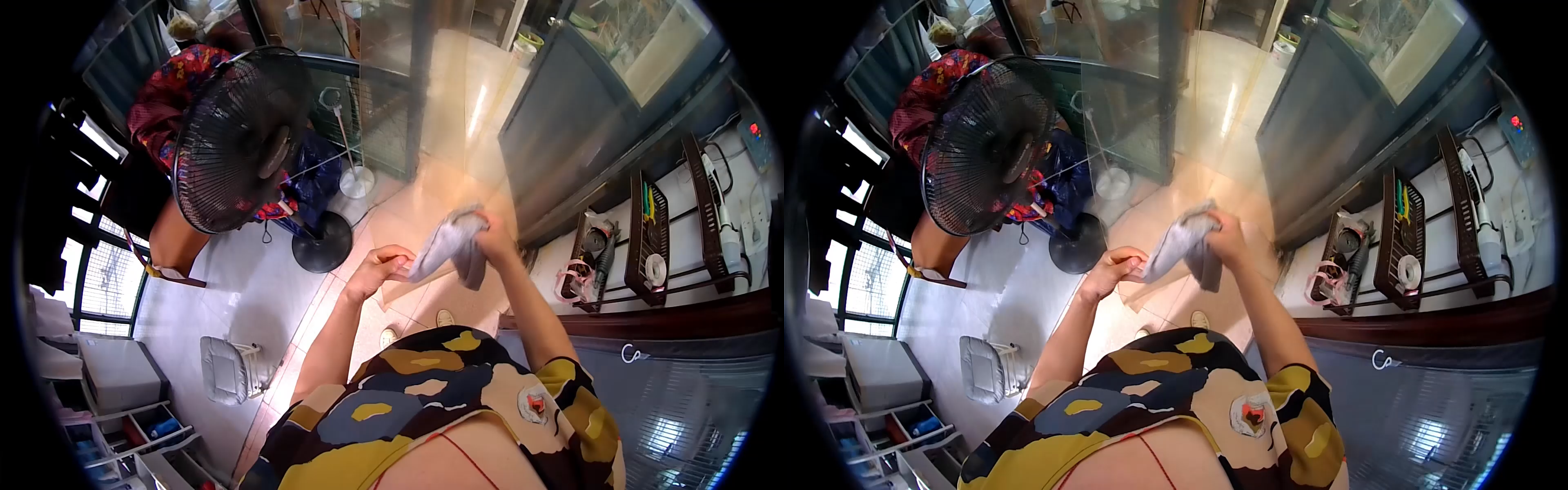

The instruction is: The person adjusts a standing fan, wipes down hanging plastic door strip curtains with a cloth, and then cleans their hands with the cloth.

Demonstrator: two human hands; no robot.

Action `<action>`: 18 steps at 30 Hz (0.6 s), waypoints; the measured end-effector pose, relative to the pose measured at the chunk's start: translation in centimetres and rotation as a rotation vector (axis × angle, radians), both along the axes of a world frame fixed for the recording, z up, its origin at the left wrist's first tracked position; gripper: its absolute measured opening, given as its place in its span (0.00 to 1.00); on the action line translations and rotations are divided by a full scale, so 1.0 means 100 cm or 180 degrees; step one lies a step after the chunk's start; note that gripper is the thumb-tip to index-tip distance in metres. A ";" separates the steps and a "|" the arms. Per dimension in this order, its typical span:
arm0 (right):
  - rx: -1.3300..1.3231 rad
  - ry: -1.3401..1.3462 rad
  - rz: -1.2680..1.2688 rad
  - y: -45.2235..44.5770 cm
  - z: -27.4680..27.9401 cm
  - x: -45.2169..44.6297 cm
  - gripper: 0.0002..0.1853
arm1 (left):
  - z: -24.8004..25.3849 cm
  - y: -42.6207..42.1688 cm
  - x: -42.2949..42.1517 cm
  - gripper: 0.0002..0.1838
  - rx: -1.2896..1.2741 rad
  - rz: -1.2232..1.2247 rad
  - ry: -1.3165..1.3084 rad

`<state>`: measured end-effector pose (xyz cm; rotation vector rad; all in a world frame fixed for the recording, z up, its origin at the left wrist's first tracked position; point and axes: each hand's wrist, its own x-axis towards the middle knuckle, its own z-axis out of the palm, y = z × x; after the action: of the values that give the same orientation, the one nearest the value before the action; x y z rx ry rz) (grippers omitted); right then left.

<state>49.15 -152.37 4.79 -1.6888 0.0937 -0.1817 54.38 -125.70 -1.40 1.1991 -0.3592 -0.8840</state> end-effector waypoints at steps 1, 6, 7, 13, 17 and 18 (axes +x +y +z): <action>0.0459 -0.0272 -0.0032 -0.002 0.004 0.017 0.20 | 0.005 0.002 -0.002 0.12 -0.0039 0.0008 0.0097; 0.0266 -0.1717 -0.1543 -0.016 0.115 0.097 0.21 | 0.004 0.020 -0.004 0.14 0.0044 -0.0203 -0.0055; -0.0295 -0.2193 -0.1833 -0.019 0.147 0.105 0.19 | 0.004 0.022 -0.005 0.14 0.0020 -0.0236 -0.0052; -0.2982 -0.3347 -0.2174 -0.002 0.250 0.153 0.21 | 0.011 0.029 -0.015 0.13 -0.0210 -0.0394 0.0043; -0.3897 -0.2675 -0.0618 0.033 0.189 0.175 0.26 | 0.016 0.031 -0.019 0.12 -0.0395 -0.0264 -0.0089; -0.4159 -0.2736 -0.0566 0.046 0.161 0.165 0.27 | 0.016 0.032 -0.018 0.12 -0.0378 -0.0195 -0.0137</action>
<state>65.66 -147.73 20.92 -2.7026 -0.6550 -1.2972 52.54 -122.46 0.17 1.1035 -0.4789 -0.8784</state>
